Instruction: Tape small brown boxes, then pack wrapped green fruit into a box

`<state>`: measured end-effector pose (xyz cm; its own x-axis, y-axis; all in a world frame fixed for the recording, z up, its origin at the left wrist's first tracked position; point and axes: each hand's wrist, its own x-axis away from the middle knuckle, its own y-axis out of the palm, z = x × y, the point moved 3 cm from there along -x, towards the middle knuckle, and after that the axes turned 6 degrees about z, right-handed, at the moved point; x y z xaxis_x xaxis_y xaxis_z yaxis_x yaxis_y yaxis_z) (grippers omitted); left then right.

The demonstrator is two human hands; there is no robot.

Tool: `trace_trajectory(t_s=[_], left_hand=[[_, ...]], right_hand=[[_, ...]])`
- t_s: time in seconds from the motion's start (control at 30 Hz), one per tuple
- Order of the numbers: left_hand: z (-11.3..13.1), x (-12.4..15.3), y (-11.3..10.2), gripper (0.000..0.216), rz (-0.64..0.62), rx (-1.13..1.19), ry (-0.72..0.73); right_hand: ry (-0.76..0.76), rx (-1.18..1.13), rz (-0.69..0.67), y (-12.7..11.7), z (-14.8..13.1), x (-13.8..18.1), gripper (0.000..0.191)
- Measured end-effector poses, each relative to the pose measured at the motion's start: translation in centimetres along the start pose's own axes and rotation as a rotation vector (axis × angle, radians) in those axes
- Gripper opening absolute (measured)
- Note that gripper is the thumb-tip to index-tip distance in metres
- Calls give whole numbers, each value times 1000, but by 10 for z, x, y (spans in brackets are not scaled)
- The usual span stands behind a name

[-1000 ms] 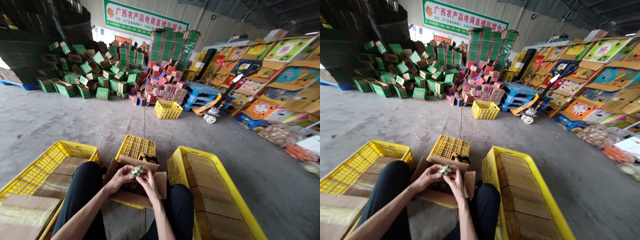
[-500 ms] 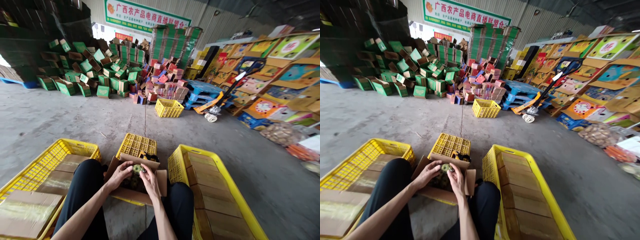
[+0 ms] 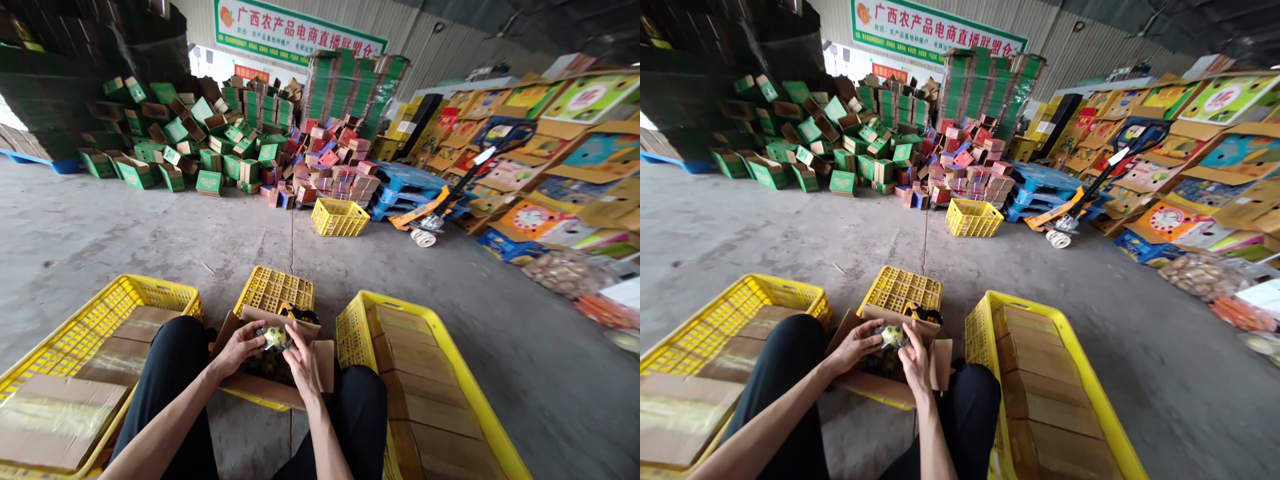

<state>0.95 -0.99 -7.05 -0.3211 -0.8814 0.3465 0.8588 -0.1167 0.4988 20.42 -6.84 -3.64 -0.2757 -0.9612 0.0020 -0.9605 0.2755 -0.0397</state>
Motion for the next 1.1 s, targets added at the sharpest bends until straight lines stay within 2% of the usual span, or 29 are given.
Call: trace_trajectory(t_s=[0.2, 0.33, 0.5, 0.6, 0.83, 1.1], left_hand=[[2, 1, -1, 75, -2, -25, 33], [-1, -1, -1, 81, 3, -11, 26], [-6, -5, 0, 50, -55, -66, 24], [-6, -6, -1, 48, -56, -82, 27], [-6, -11, -4, 37, -19, -69, 27], [-5, -11, -7, 43, 7, -100, 11]], right_hand=[[175, -187, 39, -1, 2, 2, 70], [192, -213, 61, -4, 5, 1, 76], [157, -214, 48, -6, 5, -2, 67], [158, -206, 55, -8, 6, -4, 60], [232, -136, 170, -13, 15, -6, 57], [278, -163, 159, -12, 19, -8, 50]])
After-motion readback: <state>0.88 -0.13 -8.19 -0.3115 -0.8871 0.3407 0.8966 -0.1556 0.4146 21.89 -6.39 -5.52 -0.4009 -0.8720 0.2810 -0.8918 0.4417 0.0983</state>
